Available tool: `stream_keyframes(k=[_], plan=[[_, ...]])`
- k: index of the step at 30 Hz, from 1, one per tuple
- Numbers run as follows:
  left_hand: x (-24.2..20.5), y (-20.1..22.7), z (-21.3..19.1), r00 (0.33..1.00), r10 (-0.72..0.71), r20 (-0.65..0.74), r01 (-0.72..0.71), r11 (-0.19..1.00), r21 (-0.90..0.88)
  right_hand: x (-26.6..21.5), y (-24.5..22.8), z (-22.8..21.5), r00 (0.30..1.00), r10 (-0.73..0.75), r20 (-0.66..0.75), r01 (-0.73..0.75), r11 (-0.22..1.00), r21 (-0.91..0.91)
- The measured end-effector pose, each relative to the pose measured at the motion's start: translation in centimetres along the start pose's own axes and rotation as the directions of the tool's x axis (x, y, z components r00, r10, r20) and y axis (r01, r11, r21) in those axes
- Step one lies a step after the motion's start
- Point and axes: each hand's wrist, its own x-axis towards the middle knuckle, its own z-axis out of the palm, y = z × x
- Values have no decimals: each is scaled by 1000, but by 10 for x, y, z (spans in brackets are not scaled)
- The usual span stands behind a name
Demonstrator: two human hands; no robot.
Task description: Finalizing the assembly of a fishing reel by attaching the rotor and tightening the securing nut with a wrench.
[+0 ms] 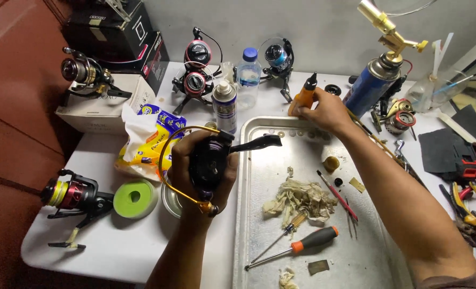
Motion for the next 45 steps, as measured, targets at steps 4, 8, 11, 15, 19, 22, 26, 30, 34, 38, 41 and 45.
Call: stream_keyframes(k=[4, 8, 11, 15, 19, 22, 26, 30, 34, 38, 41, 45], plan=[[1, -2, 2, 1000, -18, 2, 18, 1000, -4, -7, 12, 10, 999, 26, -25, -28, 997, -65], [1, 0, 3, 999, -44, -22, 43, 999, -31, -34, -1, 19, 809, -358, -465, 252, 928, -275], [1, 3, 2, 997, -67, -28, 65, 997, -51, -52, -23, 38, 802, -491, -339, 441, 871, -217], [2, -2, 4, 996, -85, -3, 84, 989, -124, -78, -88, 34, 941, -302, 150, 314, 947, -64], [7, -7, 1, 997, -81, -5, 79, 988, -135, -69, -95, 51, 879, -382, 285, 424, 900, -103], [5, -4, 1, 991, -129, 25, 130, 988, -84, -65, -85, 65, 834, -452, 317, 504, 858, -101], [-1, -5, 7, 981, -168, 92, 178, 977, -114, -66, -70, 70, 798, -551, 243, 593, 791, -154], [-10, -10, 20, 912, -320, 255, 396, 850, -347, -74, -69, 40, 862, -462, 207, 452, 887, 96], [-21, -11, 28, 777, -428, 462, 627, 584, -515, -101, -50, -16, 942, -289, 173, 241, 937, 254], [-37, -6, 43, 644, -386, 661, 765, 350, -540, -138, -14, -50, 981, 18, 194, -144, 737, 660], [-56, 5, 58, 550, -359, 754, 835, 231, -499, -166, -1, -65, 977, 108, 186, -214, 587, 781], [-79, 10, 77, 409, -301, 862, 912, 169, -374, -185, -6, -82, 983, 69, 171, -182, 502, 845]])
